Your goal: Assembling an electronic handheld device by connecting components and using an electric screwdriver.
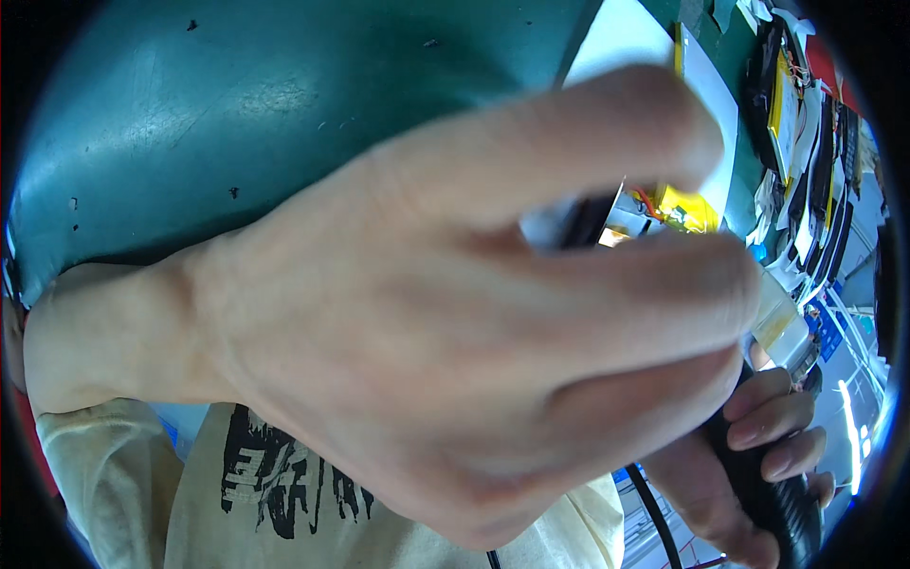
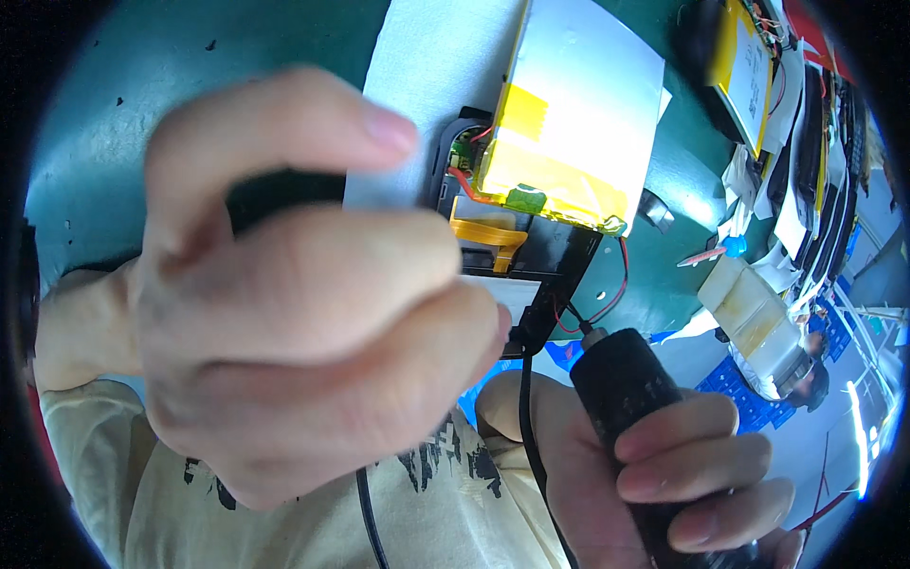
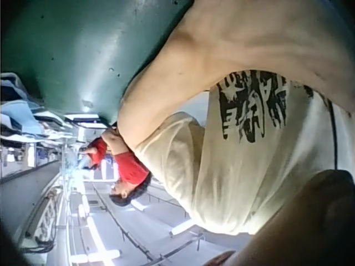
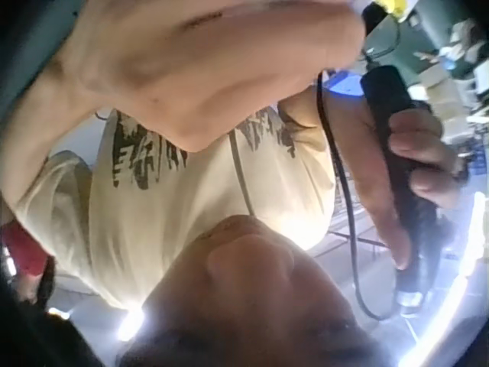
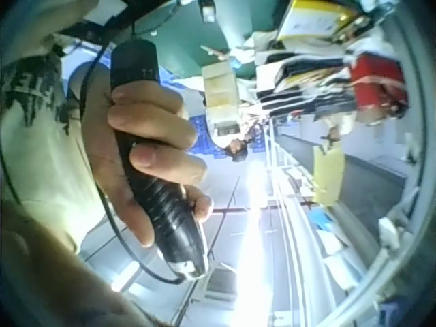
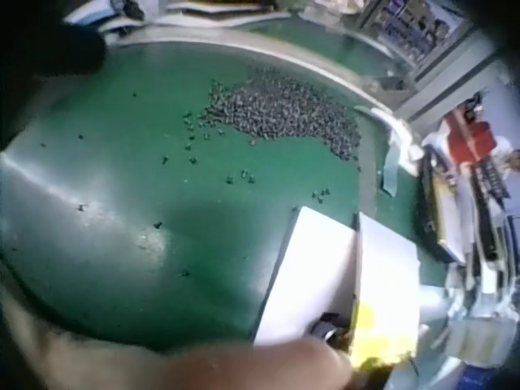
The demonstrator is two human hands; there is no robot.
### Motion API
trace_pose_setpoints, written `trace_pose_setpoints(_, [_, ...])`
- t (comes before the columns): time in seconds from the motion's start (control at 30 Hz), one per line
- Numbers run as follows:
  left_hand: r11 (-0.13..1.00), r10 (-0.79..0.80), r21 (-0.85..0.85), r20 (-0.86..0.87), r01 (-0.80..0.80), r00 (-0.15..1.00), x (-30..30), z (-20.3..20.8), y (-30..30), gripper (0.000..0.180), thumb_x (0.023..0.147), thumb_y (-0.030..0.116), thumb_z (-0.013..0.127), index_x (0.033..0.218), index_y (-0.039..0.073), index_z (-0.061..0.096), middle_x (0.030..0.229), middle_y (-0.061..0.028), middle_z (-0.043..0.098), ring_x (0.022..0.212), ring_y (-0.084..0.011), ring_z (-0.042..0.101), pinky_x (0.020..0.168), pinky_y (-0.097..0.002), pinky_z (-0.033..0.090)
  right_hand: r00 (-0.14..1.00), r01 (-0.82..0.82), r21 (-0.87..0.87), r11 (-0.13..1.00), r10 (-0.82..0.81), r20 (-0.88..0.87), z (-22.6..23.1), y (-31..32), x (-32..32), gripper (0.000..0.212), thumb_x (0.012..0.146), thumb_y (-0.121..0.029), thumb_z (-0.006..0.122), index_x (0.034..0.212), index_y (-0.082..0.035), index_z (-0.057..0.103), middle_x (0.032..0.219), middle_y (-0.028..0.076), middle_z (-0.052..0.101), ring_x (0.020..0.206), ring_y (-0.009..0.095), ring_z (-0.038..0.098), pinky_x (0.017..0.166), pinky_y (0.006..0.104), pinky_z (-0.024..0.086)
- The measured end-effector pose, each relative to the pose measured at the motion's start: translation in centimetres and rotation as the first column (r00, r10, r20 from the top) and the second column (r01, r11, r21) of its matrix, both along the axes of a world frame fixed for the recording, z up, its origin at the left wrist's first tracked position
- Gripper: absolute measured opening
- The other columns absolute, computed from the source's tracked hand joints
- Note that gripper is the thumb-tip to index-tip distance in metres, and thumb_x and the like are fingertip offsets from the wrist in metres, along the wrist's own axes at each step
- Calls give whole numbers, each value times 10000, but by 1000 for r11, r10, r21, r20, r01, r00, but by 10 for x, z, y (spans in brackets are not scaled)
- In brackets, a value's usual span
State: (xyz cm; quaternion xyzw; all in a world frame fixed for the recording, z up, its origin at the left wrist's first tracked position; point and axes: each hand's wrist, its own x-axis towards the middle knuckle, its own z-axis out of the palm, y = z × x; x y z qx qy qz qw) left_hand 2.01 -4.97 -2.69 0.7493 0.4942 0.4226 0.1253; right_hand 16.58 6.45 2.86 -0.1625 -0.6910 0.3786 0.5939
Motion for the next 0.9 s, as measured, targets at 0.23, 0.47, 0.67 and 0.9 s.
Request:
trace_pose_setpoints(0.23, [983,180,-33,63,-179,982,7,16,1,163,552,140,661,679,41,635,731,-25,606,700,-163,601,857,-411,525,807,-392,7,920,347,-478,7,-31,6,509,1017,-420,594,1323,-24,504,790,-11,484,500,84,466,377,211,431])
trace_pose_setpoints(0.47, [972,201,67,265,-226,943,17,-5,3,160,601,121,694,695,-5,668,759,-51,648,768,-189,658,839,-442,553,896,-200,64,978,209,-392,-6,-39,24,608,1001,-484,584,1400,-32,503,773,-16,452,489,91,432,435,238,418])
trace_pose_setpoints(0.67, [993,96,56,141,-105,985,13,0,8,190,617,99,738,737,-29,666,783,-94,650,795,-229,668,809,-414,598,971,-124,116,985,145,-190,-8,-36,35,588,974,-524,544,1341,-69,481,780,9,511,487,111,479,459,225,436])
trace_pose_setpoints(0.9, [998,66,2,116,-67,991,9,1,10,198,608,97,739,738,-35,669,786,-96,652,798,-234,669,784,-397,603,982,-184,57,981,186,-21,-12,-35,48,724,1023,-634,395,1571,-171,299,840,75,473,459,181,454,344,310,419])
